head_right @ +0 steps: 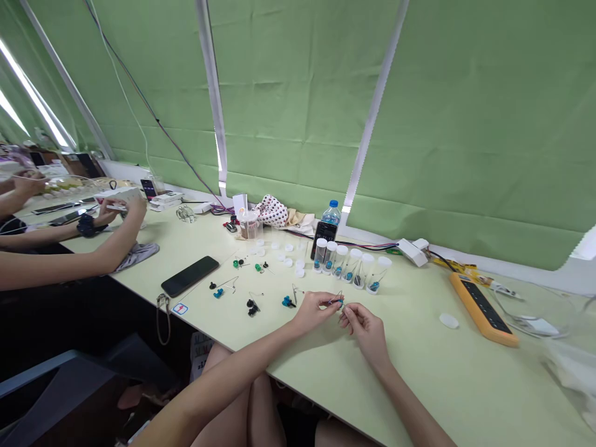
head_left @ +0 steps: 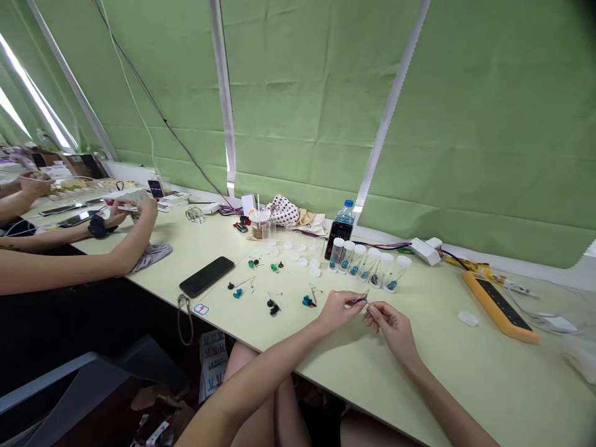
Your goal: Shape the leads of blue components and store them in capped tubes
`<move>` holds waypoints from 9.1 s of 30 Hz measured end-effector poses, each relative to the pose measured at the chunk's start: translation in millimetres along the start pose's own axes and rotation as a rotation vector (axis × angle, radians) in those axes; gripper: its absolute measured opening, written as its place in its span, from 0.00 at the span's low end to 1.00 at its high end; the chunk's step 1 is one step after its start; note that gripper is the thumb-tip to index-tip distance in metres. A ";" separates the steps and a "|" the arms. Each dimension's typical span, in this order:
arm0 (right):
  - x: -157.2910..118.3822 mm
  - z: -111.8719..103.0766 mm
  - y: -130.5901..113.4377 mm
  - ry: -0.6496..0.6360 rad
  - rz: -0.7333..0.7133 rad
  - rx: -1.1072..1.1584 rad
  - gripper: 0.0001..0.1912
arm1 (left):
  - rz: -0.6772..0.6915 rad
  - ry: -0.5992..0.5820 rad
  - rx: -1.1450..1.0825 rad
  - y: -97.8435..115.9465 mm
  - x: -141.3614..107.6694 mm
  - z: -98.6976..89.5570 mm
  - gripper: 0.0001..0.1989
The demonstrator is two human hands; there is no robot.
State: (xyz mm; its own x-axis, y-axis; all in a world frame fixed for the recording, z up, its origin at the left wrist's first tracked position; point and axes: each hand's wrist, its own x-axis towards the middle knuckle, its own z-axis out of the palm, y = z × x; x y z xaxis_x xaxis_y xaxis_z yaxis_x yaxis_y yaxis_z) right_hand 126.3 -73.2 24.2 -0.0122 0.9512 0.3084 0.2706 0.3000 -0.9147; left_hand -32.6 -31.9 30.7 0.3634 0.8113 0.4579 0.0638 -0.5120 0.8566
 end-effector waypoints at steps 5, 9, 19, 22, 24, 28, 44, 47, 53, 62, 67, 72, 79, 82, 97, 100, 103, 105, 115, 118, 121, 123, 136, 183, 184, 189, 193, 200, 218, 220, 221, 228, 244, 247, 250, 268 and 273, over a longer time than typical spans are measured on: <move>3.0 0.0 6.5 -0.010 0.077 0.111 0.18 | 0.004 -0.014 0.071 -3.2 0.3 0.3 0.15; 4.4 0.1 9.3 -0.025 0.124 0.137 0.19 | 0.003 -0.013 0.093 -7.9 0.7 2.1 0.15; 4.6 -0.3 8.8 -0.031 0.169 0.167 0.18 | -0.028 -0.012 0.142 -12.3 0.2 4.4 0.14; 5.1 -1.6 9.0 -0.024 0.170 0.184 0.17 | -0.008 -0.019 0.116 -10.8 0.0 4.5 0.14; 5.3 -2.3 8.7 -0.021 0.165 0.192 0.17 | -0.007 -0.020 0.109 -9.8 -0.1 5.0 0.15; 5.4 -3.3 7.6 -0.014 0.176 0.190 0.19 | -0.018 -0.022 0.104 -8.4 -0.5 6.1 0.14; 6.2 -5.2 6.6 -0.044 0.065 0.106 0.21 | 0.033 -0.010 0.029 -10.5 -2.6 4.7 0.12; 6.3 -5.5 6.2 -0.061 0.060 0.101 0.21 | 0.026 -0.043 0.064 -6.9 -3.2 3.8 0.12; 7.2 -3.0 8.5 -0.064 0.099 0.124 0.24 | 0.075 -0.061 0.186 -5.9 -4.7 3.2 0.11; 8.5 -0.4 10.8 -0.051 0.121 0.182 0.24 | -0.006 -0.066 0.079 -9.2 -2.3 3.3 0.11; 5.7 -7.2 11.1 -0.023 -0.070 0.024 0.18 | -0.055 -0.035 -0.063 -10.1 -2.8 2.7 0.14; 6.6 -20.8 11.5 -0.084 -0.559 -0.511 0.11 | -0.056 -0.010 -0.111 -16.3 -2.3 3.7 0.14; 6.0 -29.2 19.9 -0.141 -0.880 -0.787 0.11 | -0.040 -0.048 -0.105 -22.2 -3.3 6.1 0.14; 4.1 -23.1 32.5 -0.016 -0.834 -0.696 0.10 | -0.047 -0.076 -0.094 -19.1 -5.3 5.1 0.15; 11.7 -13.3 44.9 0.507 -0.434 -0.655 0.14 | 0.023 -0.153 -0.045 -7.1 -31.0 -2.1 0.14; 11.8 -13.3 44.4 0.495 -0.431 -0.660 0.15 | 0.013 -0.148 -0.068 -8.0 -29.9 -0.6 0.15; 12.5 -14.5 43.2 0.493 -0.431 -0.656 0.14 | 0.002 -0.167 -0.083 -8.4 -27.2 1.4 0.16; 13.2 -15.3 42.9 0.503 -0.424 -0.647 0.14 | -0.014 -0.166 -0.089 -8.3 -25.4 1.6 0.17; 13.2 -16.9 43.4 0.510 -0.381 -0.611 0.12 | -0.002 -0.198 -0.133 -8.7 -23.0 2.1 0.17; 11.4 -15.6 42.9 0.506 -0.385 -0.607 0.12 | -0.012 -0.179 -0.147 -9.4 -22.9 2.0 0.17; 9.8 -13.4 42.1 0.458 -0.400 -0.608 0.12 | -0.034 -0.144 -0.157 -9.8 -22.8 0.5 0.17; 9.0 -12.2 41.3 0.417 -0.409 -0.613 0.12 | -0.045 -0.126 -0.167 -9.5 -22.9 -0.6 0.17; 10.1 -8.9 36.6 0.446 -0.393 -0.628 0.14 | -0.034 -0.130 -0.217 -5.6 -25.9 -1.9 0.15; 0.0 -43.8 7.2 -0.147 -0.951 -0.976 0.18 | -0.197 -0.043 -0.349 -7.9 1.5 18.1 0.15; -0.1 -43.3 6.8 -0.126 -0.972 -1.002 0.18 | -0.199 -0.038 -0.351 -8.0 2.0 18.5 0.15; -1.6 -42.7 8.4 -0.100 -1.024 -1.109 0.17 | -0.206 -0.070 -0.289 -6.8 2.5 18.4 0.15; -2.0 -40.6 5.7 -0.104 -1.048 -1.155 0.17 | -0.186 -0.078 -0.281 -6.1 4.1 17.4 0.13; -3.8 -37.0 9.4 -0.016 -1.004 -1.023 0.15 | -0.219 -0.098 -0.352 -12.8 6.2 14.7 0.10; -6.5 -15.5 10.9 -0.007 -0.074 -0.187 0.14 | -0.172 -0.254 -0.147 -12.5 4.9 9.7 0.11; -6.1 -13.6 12.6 0.004 -0.004 -0.106 0.21 | -0.177 -0.270 -0.140 -12.3 4.6 9.7 0.11; -5.9 -13.1 13.6 0.006 0.010 -0.092 0.23 | -0.185 -0.272 -0.148 -12.1 4.3 9.9 0.11; 0.2 -24.8 15.2 0.011 -0.280 -0.483 0.11 | -0.265 -0.236 -0.232 -9.6 2.1 12.1 0.14; -4.5 -17.2 15.5 -0.094 -0.283 -0.402 0.12 | -0.203 -0.142 -0.240 -11.7 -2.0 10.3 0.14; -6.1 -6.4 10.9 -0.056 -0.041 -0.161 0.12 | -0.168 -0.094 -0.217 -7.0 -2.6 7.8 0.13; -5.3 1.1 8.7 -0.051 0.110 0.062 0.15 | -0.171 -0.085 -0.194 -6.9 -2.8 7.0 0.13; -4.8 -11.8 11.3 -0.075 -0.453 -0.579 0.13 | -0.257 -0.023 -0.361 -10.4 2.6 10.8 0.15; -6.2 -14.1 4.8 -0.127 -0.415 -0.656 0.13 | -0.264 -0.021 -0.356 -11.5 2.7 10.3 0.13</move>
State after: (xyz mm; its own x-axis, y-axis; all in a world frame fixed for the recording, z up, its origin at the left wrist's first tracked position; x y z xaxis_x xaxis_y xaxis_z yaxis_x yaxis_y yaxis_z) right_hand 141.2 -78.7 21.5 -0.3359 0.7836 0.5227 0.7326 0.5661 -0.3779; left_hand -22.7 -26.7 19.7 0.3969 0.8933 0.2109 -0.1660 -0.1561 0.9737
